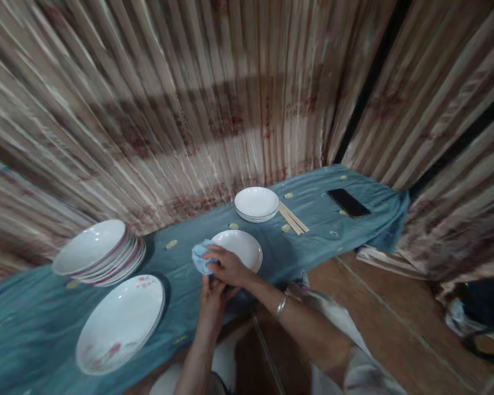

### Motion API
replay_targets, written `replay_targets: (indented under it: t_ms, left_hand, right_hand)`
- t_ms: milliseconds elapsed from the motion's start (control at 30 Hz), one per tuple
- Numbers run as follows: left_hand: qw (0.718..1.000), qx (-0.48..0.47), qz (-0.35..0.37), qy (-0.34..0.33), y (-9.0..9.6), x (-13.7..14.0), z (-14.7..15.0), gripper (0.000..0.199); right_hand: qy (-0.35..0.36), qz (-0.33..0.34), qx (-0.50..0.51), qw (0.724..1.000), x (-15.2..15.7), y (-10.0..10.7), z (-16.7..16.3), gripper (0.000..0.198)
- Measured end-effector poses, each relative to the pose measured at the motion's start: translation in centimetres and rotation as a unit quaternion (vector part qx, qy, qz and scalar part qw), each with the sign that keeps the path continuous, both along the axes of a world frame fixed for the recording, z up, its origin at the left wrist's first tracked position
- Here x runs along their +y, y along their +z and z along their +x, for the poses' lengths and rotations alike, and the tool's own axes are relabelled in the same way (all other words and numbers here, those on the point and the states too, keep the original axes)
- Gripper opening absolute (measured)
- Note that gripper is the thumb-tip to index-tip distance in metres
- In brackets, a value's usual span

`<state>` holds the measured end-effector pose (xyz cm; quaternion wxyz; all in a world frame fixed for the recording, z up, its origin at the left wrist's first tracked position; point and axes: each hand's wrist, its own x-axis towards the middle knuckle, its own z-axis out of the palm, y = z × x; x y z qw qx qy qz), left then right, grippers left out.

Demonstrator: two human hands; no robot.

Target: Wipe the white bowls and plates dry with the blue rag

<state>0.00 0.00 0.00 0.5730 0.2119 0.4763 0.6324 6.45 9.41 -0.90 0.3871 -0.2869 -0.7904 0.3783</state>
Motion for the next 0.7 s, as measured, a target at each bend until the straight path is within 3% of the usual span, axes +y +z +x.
replay_targets:
  t_ms: [300, 533, 700]
  left_hand:
    - [1.000, 0.007, -0.005, 0.014, 0.4, -0.1, -0.2, 0.055]
    - [1.000, -0.011, -0.003, 0.004, 1.2, -0.3, -0.4, 0.066]
    - [1.000, -0.012, -0.004, -0.010, 1.6, -0.2, -0.5, 0.067]
  right_hand:
    - [0.087, -0.115, 0.010, 0.990, -0.1, -0.3, 2.2, 0.016]
    - [0.163, -0.187, -0.017, 0.969, 0.6, 0.0, 4.3, 0.018]
    - [0.169, -0.200, -0.070, 0.963, 0.1, 1.0, 6.3, 0.019]
